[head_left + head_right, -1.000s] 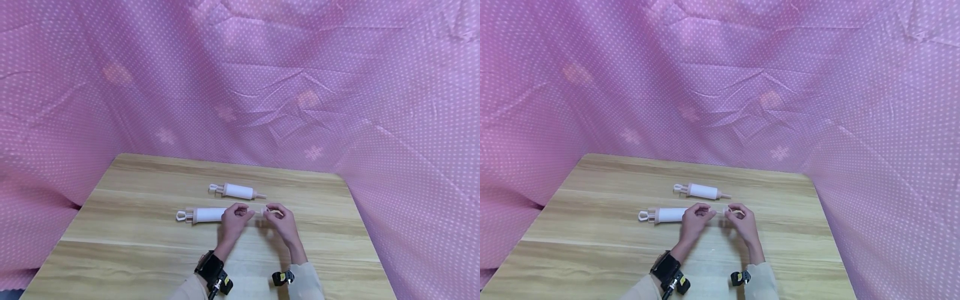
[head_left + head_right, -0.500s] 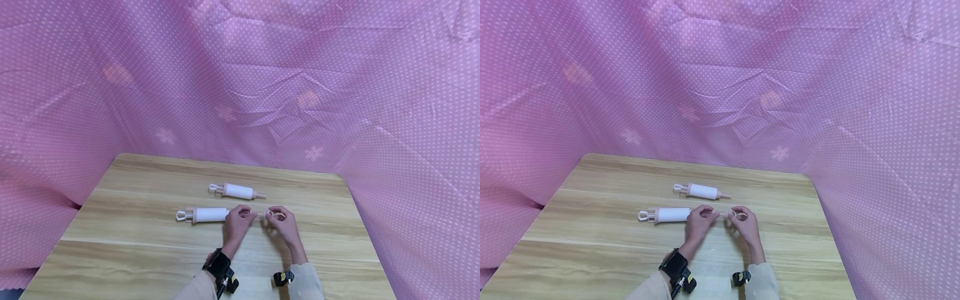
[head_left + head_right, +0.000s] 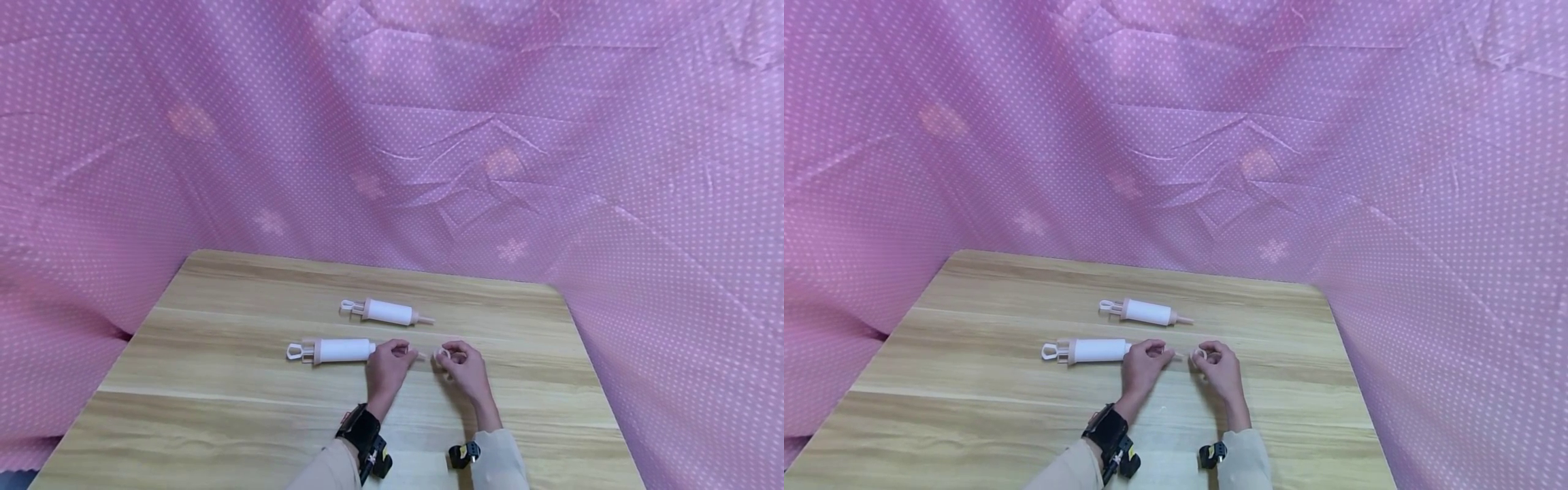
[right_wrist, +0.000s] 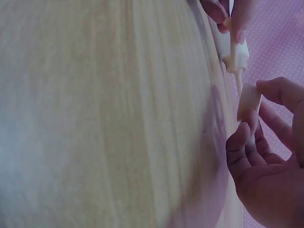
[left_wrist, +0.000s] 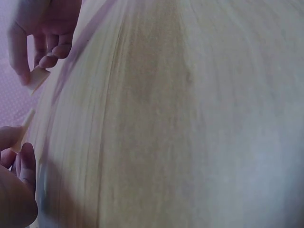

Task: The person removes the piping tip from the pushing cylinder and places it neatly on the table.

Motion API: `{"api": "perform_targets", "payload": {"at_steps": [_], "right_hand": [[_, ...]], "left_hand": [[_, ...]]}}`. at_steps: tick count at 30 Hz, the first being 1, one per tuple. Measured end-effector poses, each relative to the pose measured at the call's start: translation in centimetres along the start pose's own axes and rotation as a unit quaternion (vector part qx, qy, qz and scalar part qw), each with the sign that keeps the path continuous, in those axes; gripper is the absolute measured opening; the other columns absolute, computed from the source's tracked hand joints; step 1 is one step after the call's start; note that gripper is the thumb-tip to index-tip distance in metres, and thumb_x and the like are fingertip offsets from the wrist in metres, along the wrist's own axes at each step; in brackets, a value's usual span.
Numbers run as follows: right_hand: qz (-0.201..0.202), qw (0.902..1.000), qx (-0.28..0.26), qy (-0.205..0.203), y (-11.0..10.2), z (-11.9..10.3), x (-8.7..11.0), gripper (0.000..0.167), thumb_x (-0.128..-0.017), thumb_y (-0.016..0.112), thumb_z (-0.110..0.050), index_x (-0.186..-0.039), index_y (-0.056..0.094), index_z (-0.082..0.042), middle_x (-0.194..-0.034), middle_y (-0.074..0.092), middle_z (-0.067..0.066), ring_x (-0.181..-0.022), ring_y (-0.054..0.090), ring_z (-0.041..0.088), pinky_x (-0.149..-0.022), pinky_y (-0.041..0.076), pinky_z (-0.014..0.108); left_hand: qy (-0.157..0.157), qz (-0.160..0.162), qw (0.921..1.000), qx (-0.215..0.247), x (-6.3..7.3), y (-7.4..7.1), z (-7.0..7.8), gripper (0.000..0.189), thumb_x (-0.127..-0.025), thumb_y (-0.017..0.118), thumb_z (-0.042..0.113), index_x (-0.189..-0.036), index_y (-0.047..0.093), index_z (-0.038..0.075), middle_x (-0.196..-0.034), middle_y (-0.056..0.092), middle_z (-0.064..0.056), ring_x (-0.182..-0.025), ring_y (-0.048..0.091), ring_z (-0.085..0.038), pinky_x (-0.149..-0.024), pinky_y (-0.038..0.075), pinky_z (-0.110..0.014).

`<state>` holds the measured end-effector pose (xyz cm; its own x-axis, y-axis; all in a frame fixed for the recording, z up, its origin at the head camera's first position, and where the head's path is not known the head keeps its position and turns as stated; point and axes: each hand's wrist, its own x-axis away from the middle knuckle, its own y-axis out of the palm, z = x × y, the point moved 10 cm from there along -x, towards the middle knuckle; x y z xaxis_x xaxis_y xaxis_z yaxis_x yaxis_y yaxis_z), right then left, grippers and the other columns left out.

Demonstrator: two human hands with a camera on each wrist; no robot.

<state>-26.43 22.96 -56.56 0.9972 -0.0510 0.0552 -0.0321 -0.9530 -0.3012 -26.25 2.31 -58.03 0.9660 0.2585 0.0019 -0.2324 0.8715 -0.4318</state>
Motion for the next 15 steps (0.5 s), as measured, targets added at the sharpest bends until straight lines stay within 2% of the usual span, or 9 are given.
{"api": "perform_targets", "payload": {"at_steps": [5, 15], "right_hand": [[0.018, 0.9994, 0.028, -0.010, -0.2, 1.5, -0.7, 0.026, -0.086, 0.079, -0.006, -0.107, 0.069, 0.005, -0.083, 0.071, 0.013, -0.066, 0.064, 0.019, -0.053, 0.054, 0.027], [0.022, 0.9953, 0.091, -0.024, -0.4, 1.4, -0.8, 0.024, -0.086, 0.081, -0.010, -0.106, 0.072, 0.001, -0.084, 0.070, 0.008, -0.070, 0.062, 0.015, -0.057, 0.052, 0.026]], "left_hand": [[0.008, 0.005, 1.0000, -0.003, -0.1, 0.2, -0.1, 0.021, -0.079, 0.088, 0.028, -0.095, 0.080, 0.017, -0.082, 0.075, 0.008, -0.072, 0.069, -0.008, -0.072, 0.055, -0.035], [0.031, 0.010, 0.9993, -0.018, -0.1, 0.5, -0.1, 0.018, -0.079, 0.088, 0.024, -0.093, 0.079, 0.016, -0.079, 0.073, 0.008, -0.071, 0.068, -0.009, -0.071, 0.055, -0.036]]}}
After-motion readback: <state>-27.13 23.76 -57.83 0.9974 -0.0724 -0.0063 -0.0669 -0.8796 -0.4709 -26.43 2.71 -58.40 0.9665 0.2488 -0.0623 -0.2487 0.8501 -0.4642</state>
